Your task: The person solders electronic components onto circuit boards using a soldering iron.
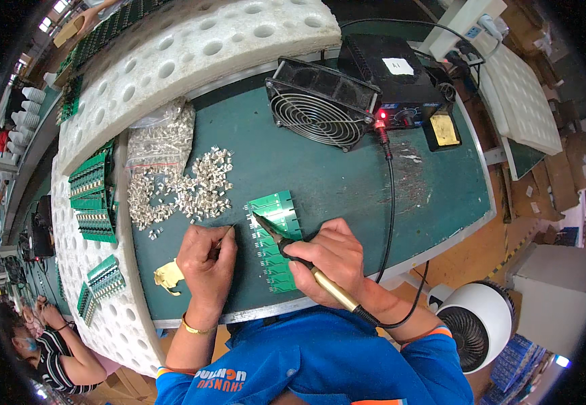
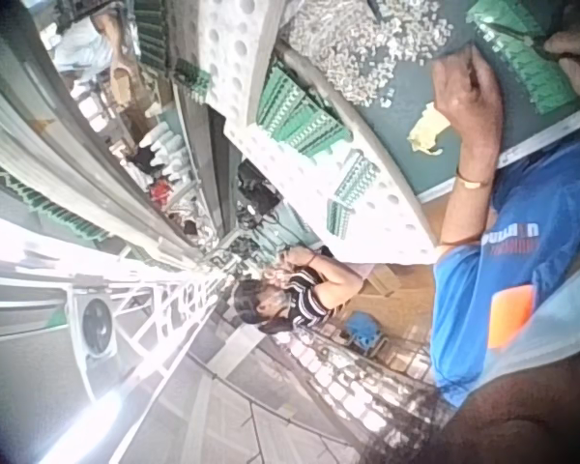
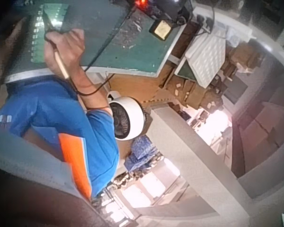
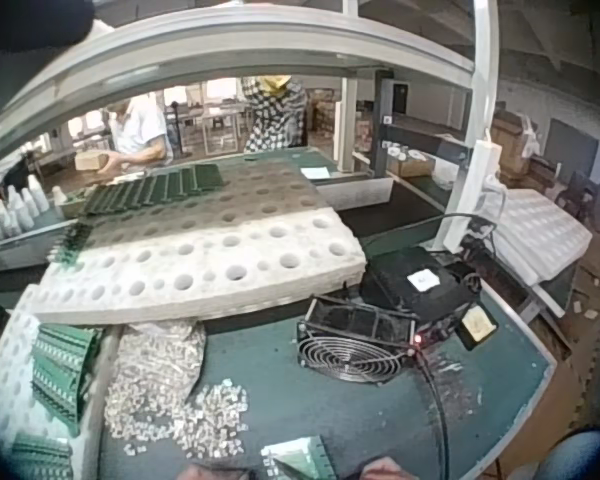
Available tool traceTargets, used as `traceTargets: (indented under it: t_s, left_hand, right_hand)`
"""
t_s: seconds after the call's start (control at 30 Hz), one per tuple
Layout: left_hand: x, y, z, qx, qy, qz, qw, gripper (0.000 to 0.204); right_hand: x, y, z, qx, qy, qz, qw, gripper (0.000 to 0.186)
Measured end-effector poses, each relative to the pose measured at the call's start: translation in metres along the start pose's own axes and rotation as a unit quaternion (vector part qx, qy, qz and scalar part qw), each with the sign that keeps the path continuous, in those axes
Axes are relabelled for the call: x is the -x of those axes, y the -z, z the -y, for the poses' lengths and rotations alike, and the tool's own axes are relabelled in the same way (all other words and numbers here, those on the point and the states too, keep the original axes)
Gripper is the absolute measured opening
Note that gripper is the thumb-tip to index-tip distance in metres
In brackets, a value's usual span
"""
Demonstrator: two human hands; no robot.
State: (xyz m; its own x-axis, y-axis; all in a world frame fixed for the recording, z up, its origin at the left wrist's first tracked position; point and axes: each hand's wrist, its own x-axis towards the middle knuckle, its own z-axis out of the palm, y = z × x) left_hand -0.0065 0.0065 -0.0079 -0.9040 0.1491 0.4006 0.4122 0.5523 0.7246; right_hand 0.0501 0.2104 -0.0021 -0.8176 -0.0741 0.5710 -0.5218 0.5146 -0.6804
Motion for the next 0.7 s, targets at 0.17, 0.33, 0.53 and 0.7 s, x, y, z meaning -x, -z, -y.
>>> traceTargets:
  t_s: [0.17,0.33,0.53,0.7]
  left_hand:
    - [0.0004,0.0023,-0.0025,-0.002,0.017,0.008,1.000,0.009]
    - [0.0008,0.0024,-0.0034,0.008,0.033,0.014,0.999,0.009]
    - [0.0008,0.0021,-0.0027,0.004,0.020,0.013,1.000,0.009]
    - [0.0008,0.0013,-0.0031,0.008,0.027,0.017,0.999,0.009]
  right_hand:
    - [0.0009,-0.0003,0.0007,0.004,0.000,-0.001,1.000,0.019]
    - [0.0019,0.0008,0.0015,0.006,0.000,0.002,1.000,0.016]
    - [0.0037,0.0006,0.0029,0.011,0.004,0.007,1.000,0.015]
    - [0.0052,0.0005,0.0045,0.014,0.002,0.006,1.000,0.019]
